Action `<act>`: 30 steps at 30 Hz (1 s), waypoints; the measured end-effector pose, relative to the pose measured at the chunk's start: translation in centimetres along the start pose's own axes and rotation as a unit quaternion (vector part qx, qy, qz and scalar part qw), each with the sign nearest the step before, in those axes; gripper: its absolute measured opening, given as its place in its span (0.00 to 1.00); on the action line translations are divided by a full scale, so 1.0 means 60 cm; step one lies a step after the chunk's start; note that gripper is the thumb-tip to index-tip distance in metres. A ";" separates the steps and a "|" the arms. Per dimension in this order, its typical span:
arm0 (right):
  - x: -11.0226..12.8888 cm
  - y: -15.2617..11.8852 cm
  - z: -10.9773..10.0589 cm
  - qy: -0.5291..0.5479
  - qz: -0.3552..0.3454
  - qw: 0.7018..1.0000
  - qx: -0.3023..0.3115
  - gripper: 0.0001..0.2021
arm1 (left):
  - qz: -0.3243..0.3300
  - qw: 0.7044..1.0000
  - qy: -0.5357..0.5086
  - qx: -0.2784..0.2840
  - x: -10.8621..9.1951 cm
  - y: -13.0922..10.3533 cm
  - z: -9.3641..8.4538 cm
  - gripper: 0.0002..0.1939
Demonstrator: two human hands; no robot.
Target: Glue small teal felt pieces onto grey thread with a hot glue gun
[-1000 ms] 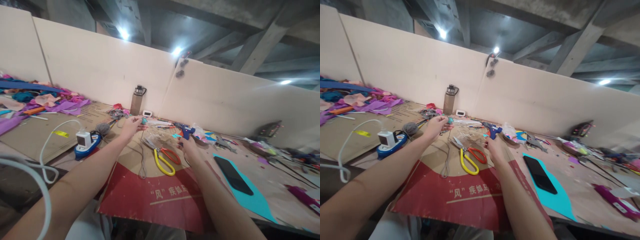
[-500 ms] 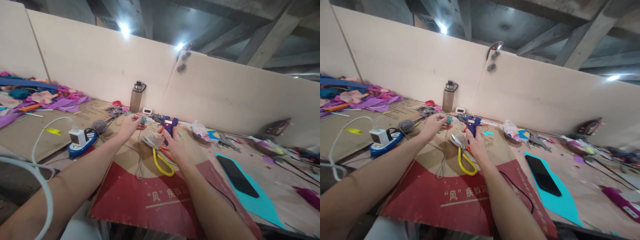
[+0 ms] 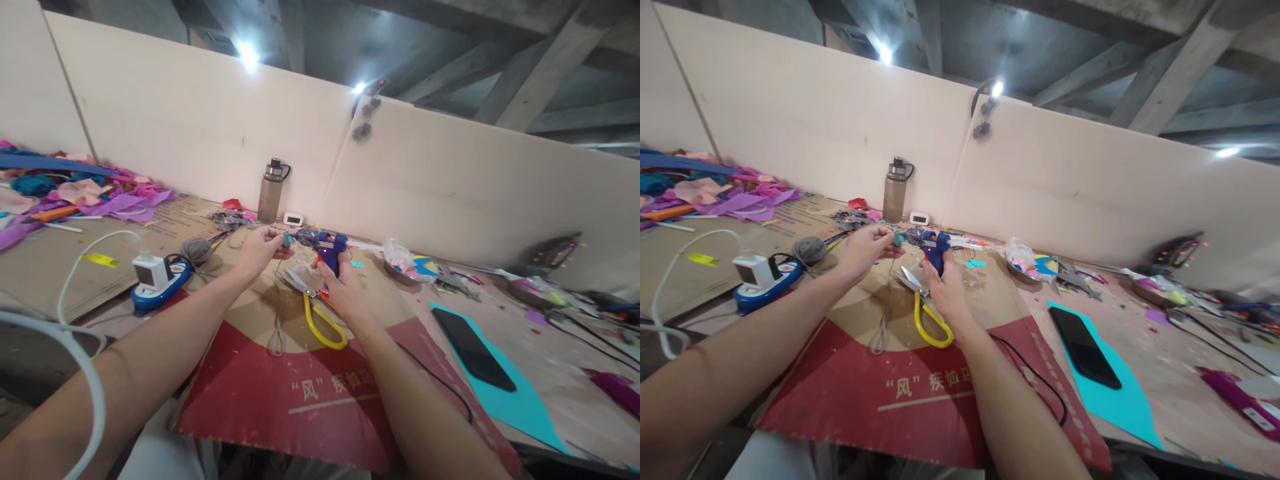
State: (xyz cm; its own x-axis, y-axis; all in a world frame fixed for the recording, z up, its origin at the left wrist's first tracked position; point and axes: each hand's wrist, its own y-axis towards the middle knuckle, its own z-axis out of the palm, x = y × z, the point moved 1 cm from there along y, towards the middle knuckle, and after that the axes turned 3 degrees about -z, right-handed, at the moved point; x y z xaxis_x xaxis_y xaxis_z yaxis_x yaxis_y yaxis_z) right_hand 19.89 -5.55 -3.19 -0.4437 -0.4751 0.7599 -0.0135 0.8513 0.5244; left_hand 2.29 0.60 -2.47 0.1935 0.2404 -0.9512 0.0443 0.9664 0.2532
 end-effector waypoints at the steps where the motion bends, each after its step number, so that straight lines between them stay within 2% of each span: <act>1: 0.001 0.000 0.000 0.001 0.003 1.000 0.004 0.14 | 0.000 1.000 0.001 0.000 -0.001 -0.001 0.001 0.08; 4: 0.005 -0.002 0.000 -0.008 0.004 1.000 0.015 0.14 | 0.002 1.000 0.002 -0.002 -0.004 -0.002 0.002 0.07; 12: 0.012 -0.005 -0.002 -0.063 -0.017 0.998 -0.003 0.16 | 0.006 1.000 -0.004 0.006 -0.001 -0.001 0.001 0.09; 19: 0.008 -0.005 0.000 -0.050 -0.041 0.998 -0.003 0.17 | 0.006 1.000 -0.005 0.005 -0.001 0.000 0.002 0.09; 30: 0.011 -0.006 -0.001 -0.050 -0.029 0.998 -0.004 0.19 | 0.007 1.000 -0.010 0.014 -0.001 0.000 0.001 0.08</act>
State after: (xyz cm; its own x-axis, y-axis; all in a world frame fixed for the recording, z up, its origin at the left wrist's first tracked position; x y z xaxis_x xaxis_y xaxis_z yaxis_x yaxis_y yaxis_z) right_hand 19.63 -6.18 -2.85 -0.5298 -0.4985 0.6862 -0.0347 0.8211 0.5697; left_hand 2.34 0.59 -2.39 0.2138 0.2517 -0.9439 0.0680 0.9601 0.2714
